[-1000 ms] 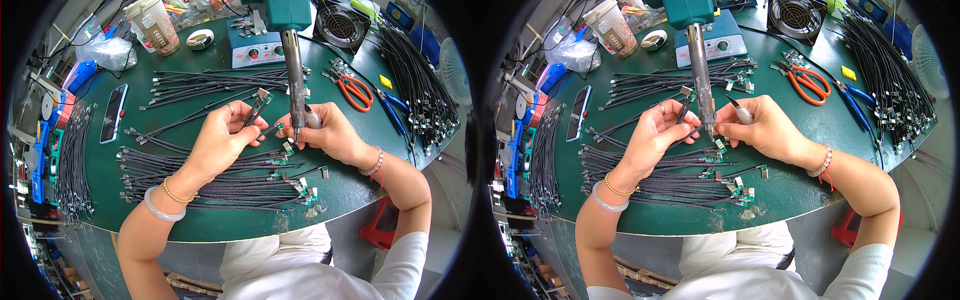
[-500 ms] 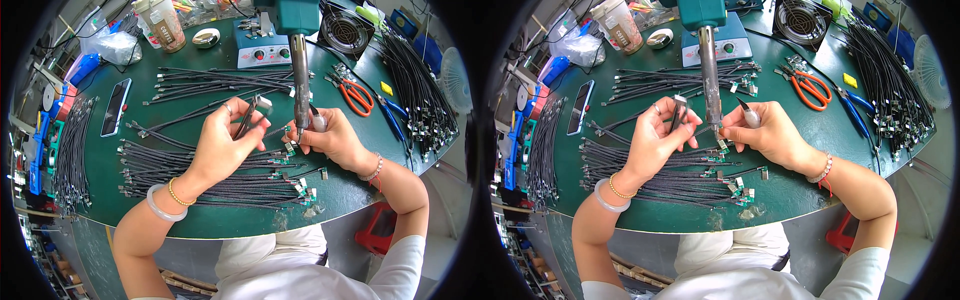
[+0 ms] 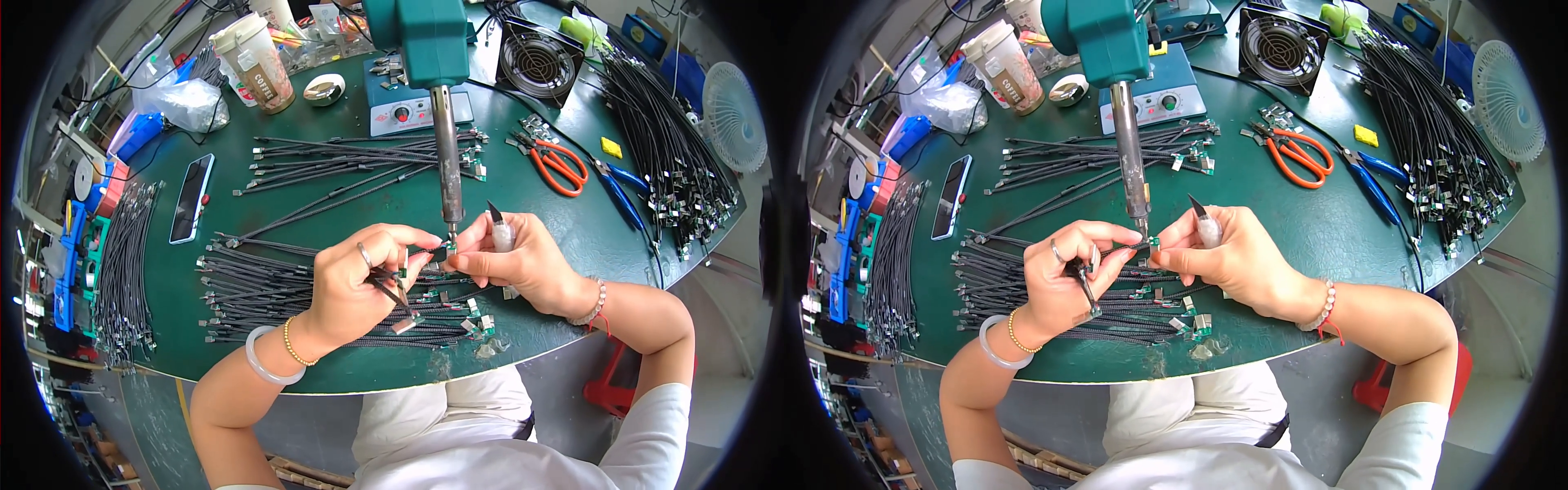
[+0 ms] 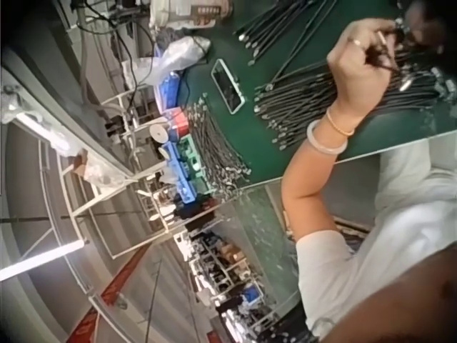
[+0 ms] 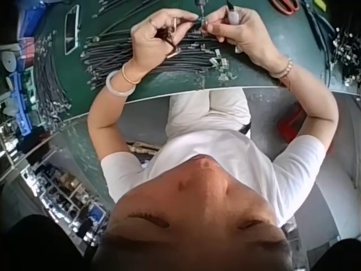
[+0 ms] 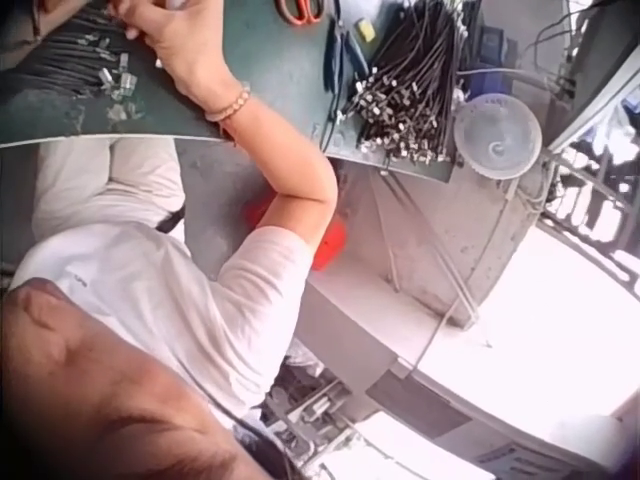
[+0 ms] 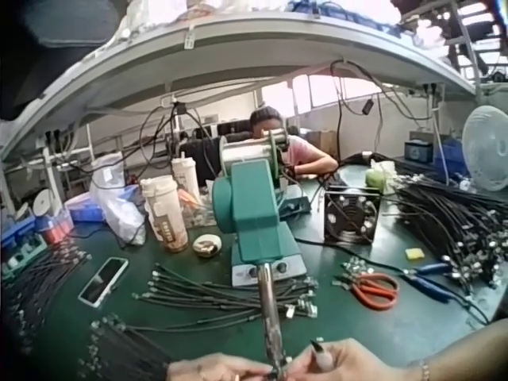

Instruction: Soldering wires to small green circuit boards using a stationary soldering iron and handheld solder.

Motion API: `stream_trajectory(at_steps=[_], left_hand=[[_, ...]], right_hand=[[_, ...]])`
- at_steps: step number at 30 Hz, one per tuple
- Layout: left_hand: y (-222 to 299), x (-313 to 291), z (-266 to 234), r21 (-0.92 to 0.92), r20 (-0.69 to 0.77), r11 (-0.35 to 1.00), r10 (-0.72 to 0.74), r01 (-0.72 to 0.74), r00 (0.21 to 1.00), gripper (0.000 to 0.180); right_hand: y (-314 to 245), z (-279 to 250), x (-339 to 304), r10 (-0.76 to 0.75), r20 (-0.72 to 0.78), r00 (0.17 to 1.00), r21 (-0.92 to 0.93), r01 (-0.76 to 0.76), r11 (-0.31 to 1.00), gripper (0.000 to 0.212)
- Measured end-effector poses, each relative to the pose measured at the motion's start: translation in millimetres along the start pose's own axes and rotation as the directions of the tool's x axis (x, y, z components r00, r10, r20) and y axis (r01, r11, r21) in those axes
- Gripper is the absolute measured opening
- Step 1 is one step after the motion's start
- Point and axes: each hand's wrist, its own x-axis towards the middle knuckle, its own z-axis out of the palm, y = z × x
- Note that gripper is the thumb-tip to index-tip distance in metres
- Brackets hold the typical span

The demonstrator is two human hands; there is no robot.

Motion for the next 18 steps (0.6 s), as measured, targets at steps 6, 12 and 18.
stream_trajectory(at_steps=[6,12,18], left_hand=[[5.4,5.5,-2.2,0.055,0.01,0.988,0.145,-0.145,0.989,0.033],[9.7,1.8,-9.4,0.06,-0.005,0.99,0.129,-0.128,0.992,0.028],[15.0,-1.7,-18.2,0.052,-0.009,0.993,0.11,-0.109,0.994,0.027]], right_hand=[[-9.2,1.4,-7.0,-0.015,0.01,1.0,0.002,0.015,1.0,0.01],[-10.5,11.9,-8.3,-0.054,0.018,0.998,-0.026,0.054,0.998,0.013],[-12.9,25.5,-10.1,-0.063,-0.03,0.998,-0.027,0.062,0.998,0.012]])
